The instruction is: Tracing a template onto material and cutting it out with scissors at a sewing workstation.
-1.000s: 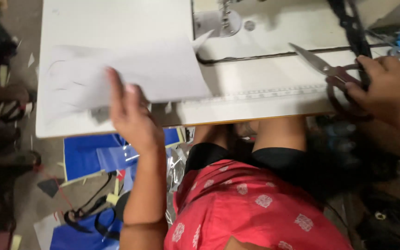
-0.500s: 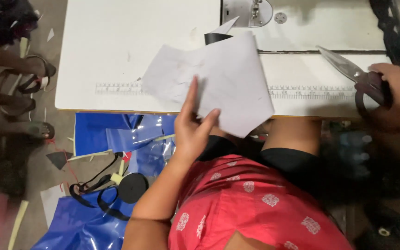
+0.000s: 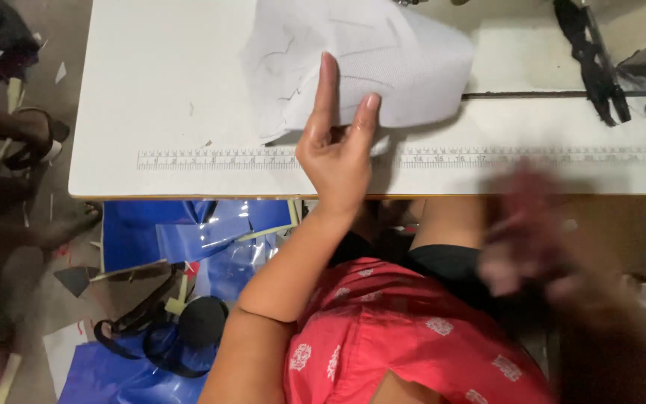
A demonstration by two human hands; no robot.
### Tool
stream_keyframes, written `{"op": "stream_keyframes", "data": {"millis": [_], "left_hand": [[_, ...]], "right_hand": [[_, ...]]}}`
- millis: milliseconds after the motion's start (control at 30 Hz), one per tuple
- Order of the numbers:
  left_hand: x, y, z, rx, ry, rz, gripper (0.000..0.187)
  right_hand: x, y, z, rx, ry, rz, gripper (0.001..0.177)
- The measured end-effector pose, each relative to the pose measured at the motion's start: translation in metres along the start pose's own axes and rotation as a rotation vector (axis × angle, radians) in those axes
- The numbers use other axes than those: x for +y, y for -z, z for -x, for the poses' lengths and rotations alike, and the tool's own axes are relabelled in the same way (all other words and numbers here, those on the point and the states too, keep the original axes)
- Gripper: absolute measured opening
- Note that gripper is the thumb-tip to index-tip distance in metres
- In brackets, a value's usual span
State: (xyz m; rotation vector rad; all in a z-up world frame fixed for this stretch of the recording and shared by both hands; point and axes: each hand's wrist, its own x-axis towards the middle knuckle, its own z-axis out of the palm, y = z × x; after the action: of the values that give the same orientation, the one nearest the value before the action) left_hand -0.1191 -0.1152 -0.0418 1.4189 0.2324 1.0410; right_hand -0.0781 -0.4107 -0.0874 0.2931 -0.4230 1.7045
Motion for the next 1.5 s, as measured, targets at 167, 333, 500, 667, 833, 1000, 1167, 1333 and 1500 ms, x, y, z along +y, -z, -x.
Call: {"op": "stream_keyframes", "data": {"millis": [167, 333, 500, 667, 833, 1000, 1167, 1333, 1500], "left_hand": [[-0.001, -0.003, 0.019, 0.009, 0.065, 0.024, 0.062], [0.01, 0.003, 0.037, -0.029, 0.221, 0.019, 0.063], [-0.003, 0.008, 0.041, -0.109, 0.281, 0.127, 0.066], [0.008, 0.01, 0.038, -0.361, 0.204, -0.147, 0.076], [0.008, 0.012, 0.039, -0.495, 0.148, -0.134, 0.081], [-0.001, 0.027, 0.019, -0.691, 0.136, -0.174, 0.098], [-0.003, 0.029, 0.014, -0.673, 0.241, -0.217, 0.099], [0.001, 0.025, 0.019, -0.65, 0.33, -0.122, 0.1], [0.005, 0.026, 0.03, -0.675, 0.242, -0.049, 0.104]], "right_hand": [[0.061, 0.004, -0.081, 0.921, 0.239, 1.337, 0.074], [0.052, 0.024, -0.071, 0.984, 0.418, 1.317, 0.086], [0.06, 0.007, -0.077, 1.045, 0.474, 1.437, 0.05], [0.055, -0.01, -0.076, 1.086, 0.349, 1.575, 0.058], [0.054, -0.027, -0.079, 1.124, 0.322, 1.56, 0.049], [0.069, -0.022, -0.024, 1.282, 0.103, 1.376, 0.075], [0.075, -0.075, -0.018, 1.621, -0.496, 1.416, 0.056], [0.073, -0.088, -0.048, 1.609, -0.418, 1.541, 0.066], [0.07, -0.039, -0.042, 1.397, -0.193, 1.434, 0.079]]}}
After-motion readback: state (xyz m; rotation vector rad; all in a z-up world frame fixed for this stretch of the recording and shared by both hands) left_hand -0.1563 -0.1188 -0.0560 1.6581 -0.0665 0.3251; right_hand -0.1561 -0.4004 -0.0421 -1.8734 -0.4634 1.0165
